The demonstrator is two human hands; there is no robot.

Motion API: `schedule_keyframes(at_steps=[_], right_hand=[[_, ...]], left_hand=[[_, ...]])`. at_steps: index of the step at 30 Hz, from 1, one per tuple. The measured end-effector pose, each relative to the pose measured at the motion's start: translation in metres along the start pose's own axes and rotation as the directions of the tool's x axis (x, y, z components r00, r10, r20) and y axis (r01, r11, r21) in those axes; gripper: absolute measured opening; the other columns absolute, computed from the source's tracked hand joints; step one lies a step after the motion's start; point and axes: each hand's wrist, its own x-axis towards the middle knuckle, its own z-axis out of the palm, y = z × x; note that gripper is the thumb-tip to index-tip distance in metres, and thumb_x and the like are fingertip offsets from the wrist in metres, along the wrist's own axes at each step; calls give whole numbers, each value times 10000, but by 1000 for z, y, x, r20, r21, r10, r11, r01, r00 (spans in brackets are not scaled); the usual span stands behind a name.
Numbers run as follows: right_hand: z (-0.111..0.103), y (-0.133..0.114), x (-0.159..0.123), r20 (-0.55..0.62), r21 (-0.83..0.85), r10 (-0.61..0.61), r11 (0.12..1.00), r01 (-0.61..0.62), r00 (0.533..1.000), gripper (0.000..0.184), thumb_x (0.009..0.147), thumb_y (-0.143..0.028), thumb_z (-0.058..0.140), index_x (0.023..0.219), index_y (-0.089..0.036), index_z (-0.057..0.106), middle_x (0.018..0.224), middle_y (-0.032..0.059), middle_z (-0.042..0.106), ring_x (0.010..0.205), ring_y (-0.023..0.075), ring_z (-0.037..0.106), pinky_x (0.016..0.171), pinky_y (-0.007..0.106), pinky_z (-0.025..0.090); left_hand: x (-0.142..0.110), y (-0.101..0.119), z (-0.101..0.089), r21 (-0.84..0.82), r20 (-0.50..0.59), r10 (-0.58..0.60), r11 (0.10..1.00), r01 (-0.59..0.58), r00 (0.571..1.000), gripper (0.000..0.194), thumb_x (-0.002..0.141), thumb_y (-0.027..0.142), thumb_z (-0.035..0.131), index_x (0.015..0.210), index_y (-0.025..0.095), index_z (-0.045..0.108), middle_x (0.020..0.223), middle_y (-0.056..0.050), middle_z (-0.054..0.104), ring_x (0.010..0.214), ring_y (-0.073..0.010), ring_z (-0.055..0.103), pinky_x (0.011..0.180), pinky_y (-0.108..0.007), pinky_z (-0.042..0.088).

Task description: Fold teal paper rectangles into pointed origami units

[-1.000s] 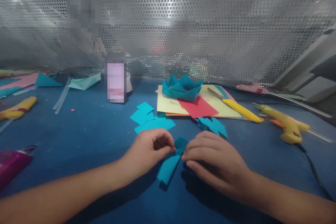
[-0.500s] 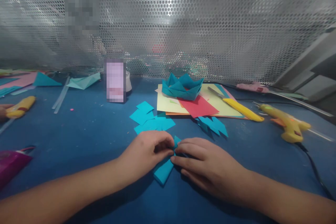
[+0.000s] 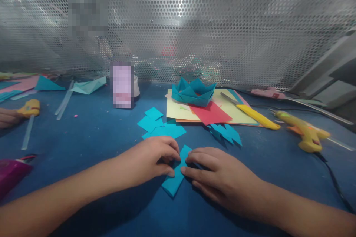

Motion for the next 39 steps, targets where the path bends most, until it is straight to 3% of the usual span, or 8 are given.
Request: schedule_keyframes(at_steps=[8, 15, 21, 29, 39], right_hand=[[1, 0, -1, -17, -34, -18, 999, 18, 1000, 264, 936, -194, 446, 1113, -186, 643, 991, 104, 636, 954, 204, 593, 839, 347, 493], [2, -2, 1, 71, -74, -34, 997, 39, 997, 285, 950, -291, 464, 1200, -257, 596, 978, 97, 616, 971, 231, 570, 835, 383, 483], [3, -3, 1, 131, -102, -32, 994, 46, 991, 307, 941, -304, 489, 1235, -263, 568, 1013, 100, 608, 1022, 239, 544, 874, 386, 461], [1, -5, 4, 184, -144, -71, 985, 99, 980, 319, 947, -347, 482, 1243, -254, 555, 956, 102, 609, 940, 241, 559, 817, 385, 470], [1, -4, 3, 169, -151, -82, 983, 108, 982, 332, 940, -370, 494, 1249, -259, 545, 973, 101, 618, 952, 242, 563, 813, 393, 479]], left_hand=[[-4, -3, -5, -68, 53, 21, 998, -18, 998, 192, 778, 70, 618, 893, 210, 681, 1098, -27, 593, 846, -149, 598, 656, -209, 460], [-4, -4, -5, -83, 56, 16, 997, -12, 998, 227, 788, 76, 615, 960, 207, 684, 1117, -42, 592, 853, -155, 605, 721, -247, 484], [-11, -3, -10, -126, 97, 29, 992, -16, 995, 302, 750, 141, 705, 1036, 224, 657, 1185, -51, 565, 906, -167, 597, 788, -273, 493], [-15, -5, -8, -134, 98, 37, 991, -24, 994, 329, 738, 167, 735, 1042, 236, 631, 1230, -44, 530, 935, -176, 586, 776, -275, 481], [-14, 0, -7, -75, 143, -10, 997, 21, 990, 455, 737, 230, 758, 1161, 272, 601, 1263, -29, 504, 961, -178, 573, 814, -275, 470]])
